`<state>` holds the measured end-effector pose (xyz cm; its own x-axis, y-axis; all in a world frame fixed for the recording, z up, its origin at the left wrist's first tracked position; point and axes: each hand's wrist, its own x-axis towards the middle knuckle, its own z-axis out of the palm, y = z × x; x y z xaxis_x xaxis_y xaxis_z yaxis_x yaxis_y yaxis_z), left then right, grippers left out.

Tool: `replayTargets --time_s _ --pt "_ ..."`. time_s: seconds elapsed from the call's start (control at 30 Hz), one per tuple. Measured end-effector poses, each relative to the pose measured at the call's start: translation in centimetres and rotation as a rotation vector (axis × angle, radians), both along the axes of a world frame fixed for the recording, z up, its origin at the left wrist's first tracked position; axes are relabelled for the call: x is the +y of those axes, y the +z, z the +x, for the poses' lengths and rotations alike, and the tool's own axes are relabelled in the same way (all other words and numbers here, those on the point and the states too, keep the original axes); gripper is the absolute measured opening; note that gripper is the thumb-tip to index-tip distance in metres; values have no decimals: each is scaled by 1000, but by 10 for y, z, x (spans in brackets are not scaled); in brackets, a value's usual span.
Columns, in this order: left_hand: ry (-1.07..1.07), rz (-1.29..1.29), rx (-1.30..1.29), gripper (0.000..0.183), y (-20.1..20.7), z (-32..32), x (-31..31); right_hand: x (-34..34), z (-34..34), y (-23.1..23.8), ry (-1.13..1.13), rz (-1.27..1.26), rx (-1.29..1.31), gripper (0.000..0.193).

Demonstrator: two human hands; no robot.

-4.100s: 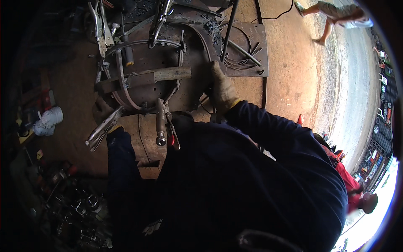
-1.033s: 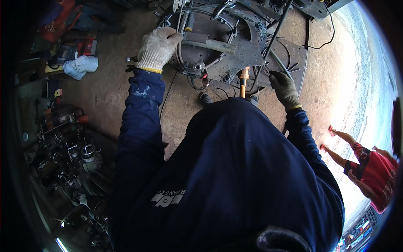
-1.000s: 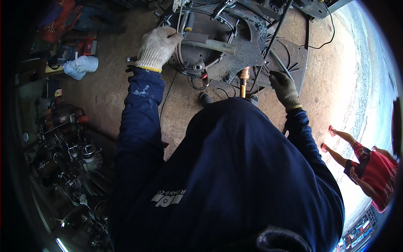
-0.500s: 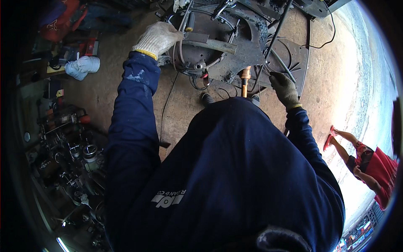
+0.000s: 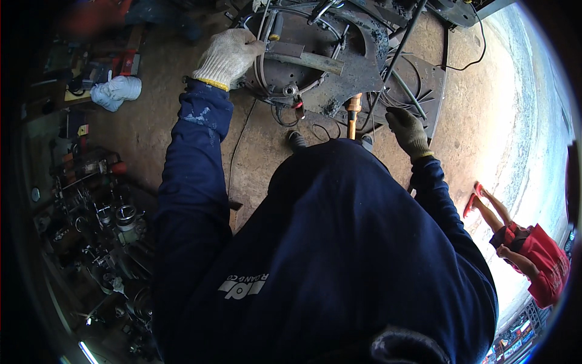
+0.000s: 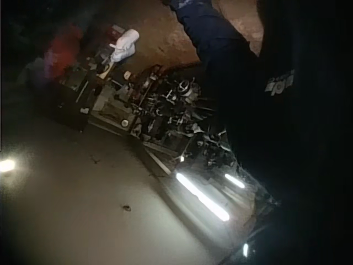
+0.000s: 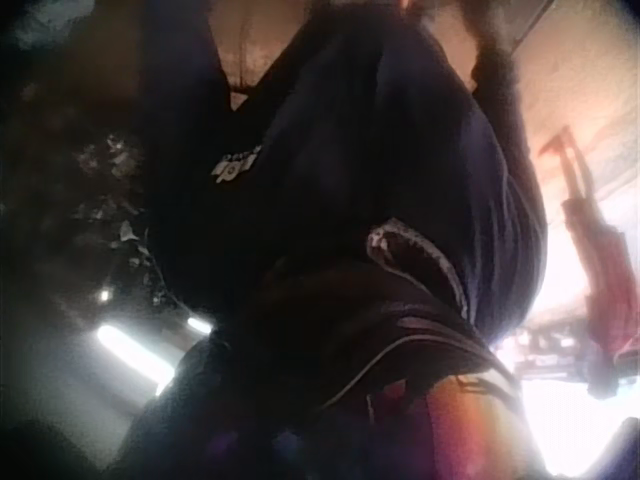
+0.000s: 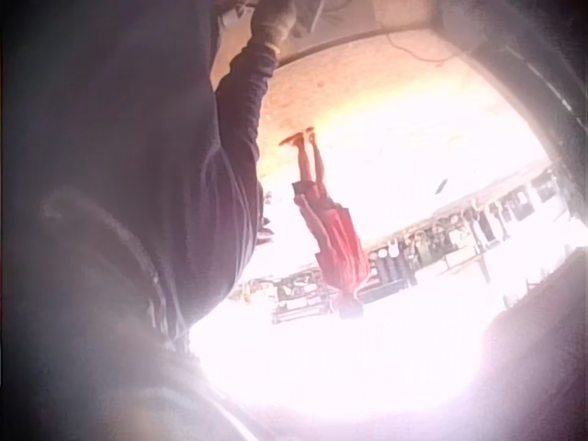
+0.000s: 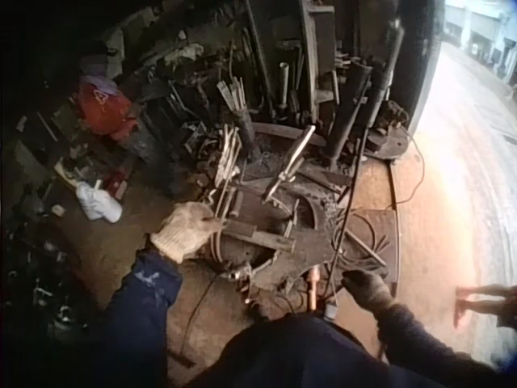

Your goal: The person holds a circular metal wire frame while another person hammers it, then uses pliers to hold metal rods against a jig and applies heat with a welding torch.

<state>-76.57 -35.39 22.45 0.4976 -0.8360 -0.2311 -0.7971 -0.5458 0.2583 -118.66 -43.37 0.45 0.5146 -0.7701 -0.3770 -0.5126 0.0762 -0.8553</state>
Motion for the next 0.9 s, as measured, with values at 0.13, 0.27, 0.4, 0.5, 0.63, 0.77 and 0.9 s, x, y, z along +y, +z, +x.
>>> replayTargets --time_s 0.13,0.27,0.4,0.5,0.63,0.77,0.9 --pt "-25 -32 -23 42 -1 0 2 1 2 -1 28 -41 38 38" --pt "-7 -2 -7 40 -6 6 0 2 2 -6 34 -32 45 39" --pt "32 32 78 40 -5 4 -3 2 -1 -11 19 -14 39 39" --pt "39 9 94 41 -10 6 -1 0 -2 -12 29 -26 58 40" --pt "-6 10 37 40 -3 3 -3 2 4 -3 74 -32 74 38" --pt "-81 164 -8 41 7 6 -12 15 20 13 171 -2 92 38" --pt "-244 169 -92 39 8 14 -15 40 49 39 293 280 4 39"
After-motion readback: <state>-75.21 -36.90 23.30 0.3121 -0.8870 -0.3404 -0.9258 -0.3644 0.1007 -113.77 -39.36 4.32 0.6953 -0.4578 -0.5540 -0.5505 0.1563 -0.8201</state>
